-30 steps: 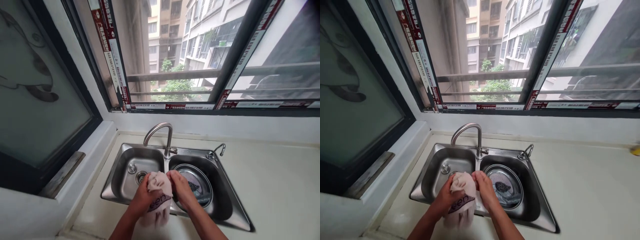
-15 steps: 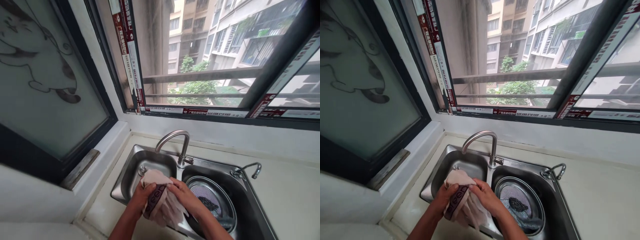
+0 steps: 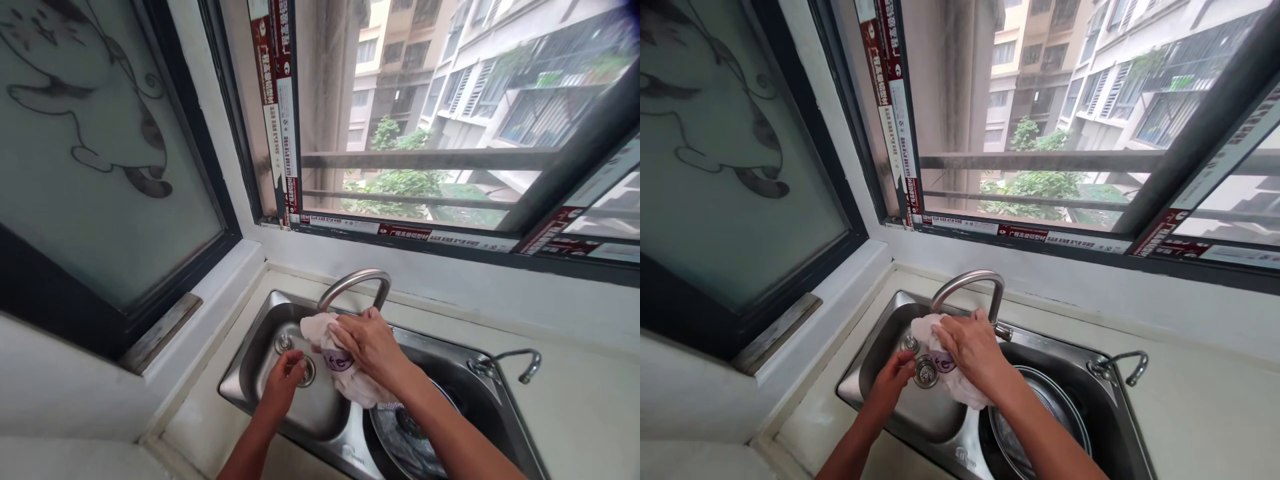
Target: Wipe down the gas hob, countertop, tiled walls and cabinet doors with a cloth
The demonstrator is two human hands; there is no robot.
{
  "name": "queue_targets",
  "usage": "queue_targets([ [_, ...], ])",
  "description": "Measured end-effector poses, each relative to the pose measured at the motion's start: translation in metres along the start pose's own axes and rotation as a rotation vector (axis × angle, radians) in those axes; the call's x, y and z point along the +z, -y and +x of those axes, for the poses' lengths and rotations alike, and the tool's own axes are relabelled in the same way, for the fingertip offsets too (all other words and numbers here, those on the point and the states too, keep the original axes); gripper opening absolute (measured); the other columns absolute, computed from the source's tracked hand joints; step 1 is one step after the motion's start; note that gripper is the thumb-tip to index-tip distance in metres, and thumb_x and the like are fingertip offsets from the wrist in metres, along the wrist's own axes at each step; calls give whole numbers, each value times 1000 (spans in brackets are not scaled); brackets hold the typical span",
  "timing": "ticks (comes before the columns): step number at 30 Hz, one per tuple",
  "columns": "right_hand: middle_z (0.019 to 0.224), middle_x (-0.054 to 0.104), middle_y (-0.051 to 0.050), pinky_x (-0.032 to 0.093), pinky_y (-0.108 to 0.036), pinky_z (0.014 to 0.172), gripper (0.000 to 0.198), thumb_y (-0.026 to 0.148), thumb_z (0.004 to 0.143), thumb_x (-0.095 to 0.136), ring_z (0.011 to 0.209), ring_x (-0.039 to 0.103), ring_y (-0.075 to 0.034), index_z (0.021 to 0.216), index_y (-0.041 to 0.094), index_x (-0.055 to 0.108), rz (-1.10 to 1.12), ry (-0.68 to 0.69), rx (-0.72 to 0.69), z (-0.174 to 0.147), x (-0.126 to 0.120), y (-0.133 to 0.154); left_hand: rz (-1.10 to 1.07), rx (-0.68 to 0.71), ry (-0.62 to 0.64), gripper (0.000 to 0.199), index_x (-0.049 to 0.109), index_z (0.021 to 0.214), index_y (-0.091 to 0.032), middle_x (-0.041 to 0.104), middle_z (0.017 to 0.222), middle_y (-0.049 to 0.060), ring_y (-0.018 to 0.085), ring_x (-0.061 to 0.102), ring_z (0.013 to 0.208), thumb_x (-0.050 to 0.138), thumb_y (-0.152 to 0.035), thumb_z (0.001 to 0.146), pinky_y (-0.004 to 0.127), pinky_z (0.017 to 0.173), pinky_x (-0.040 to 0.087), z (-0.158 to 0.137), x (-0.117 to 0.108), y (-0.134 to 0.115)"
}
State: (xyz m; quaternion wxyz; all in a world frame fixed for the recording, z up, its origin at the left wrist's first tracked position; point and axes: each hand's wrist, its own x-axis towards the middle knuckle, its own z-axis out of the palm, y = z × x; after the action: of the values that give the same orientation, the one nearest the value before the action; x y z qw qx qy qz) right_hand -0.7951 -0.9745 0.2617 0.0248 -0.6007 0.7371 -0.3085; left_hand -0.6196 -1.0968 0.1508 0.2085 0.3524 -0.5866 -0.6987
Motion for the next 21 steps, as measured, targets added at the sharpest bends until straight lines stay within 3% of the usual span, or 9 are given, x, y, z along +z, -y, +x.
queue_targets([
  [3,66,56,-1,26,-32,73,59,56,106,24,60,40,-12,74,18,56,-70,-37,-4,10,-7,4,-16,18,60,62,67,90,-17,69,88,5,16,60,77,75,-73,64,29,72,46,-13,-1,-16],
  [8,62,48,2,26,-27,62,55,58,104,27,60,44,-11,70,19,46,200,-57,79,26,-9,19,-191,24,264,52,66,97,-15,72,85,6,15,62,67,71,-64,77,27,64,41,-32,-2,-58],
  [10,61,43,3,25,-26,60,55,60,103,29,58,40,-10,67,19,41,265,-64,75,35,-11,27,-231,-3,327,56,68,104,-13,74,93,10,17,65,74,73,-62,78,28,67,44,-33,0,-69],
  [14,61,36,5,26,-22,59,55,60,101,31,59,35,-7,65,19,35,428,-51,8,49,-25,51,-398,-92,389,75,69,114,-11,72,115,16,26,66,106,70,-74,73,35,92,50,-25,4,-75],
  [16,62,39,6,28,-20,58,52,57,102,34,60,37,-6,67,19,38,536,16,-56,50,-33,66,-501,-156,415,85,69,114,-12,71,118,17,29,63,116,59,-85,72,40,101,49,-21,5,-77],
  [19,64,48,5,31,-19,59,41,46,101,43,61,42,-7,71,18,48,595,232,-216,37,-33,83,-581,-198,378,95,66,122,-15,69,124,15,31,60,125,38,-93,75,43,105,50,-18,1,-83],
  [21,64,53,5,32,-21,62,35,42,97,52,62,43,-7,71,18,56,528,347,-355,20,-19,82,-588,-218,292,90,63,127,-15,70,123,14,31,61,124,42,-88,79,43,102,53,-17,-3,-84],
])
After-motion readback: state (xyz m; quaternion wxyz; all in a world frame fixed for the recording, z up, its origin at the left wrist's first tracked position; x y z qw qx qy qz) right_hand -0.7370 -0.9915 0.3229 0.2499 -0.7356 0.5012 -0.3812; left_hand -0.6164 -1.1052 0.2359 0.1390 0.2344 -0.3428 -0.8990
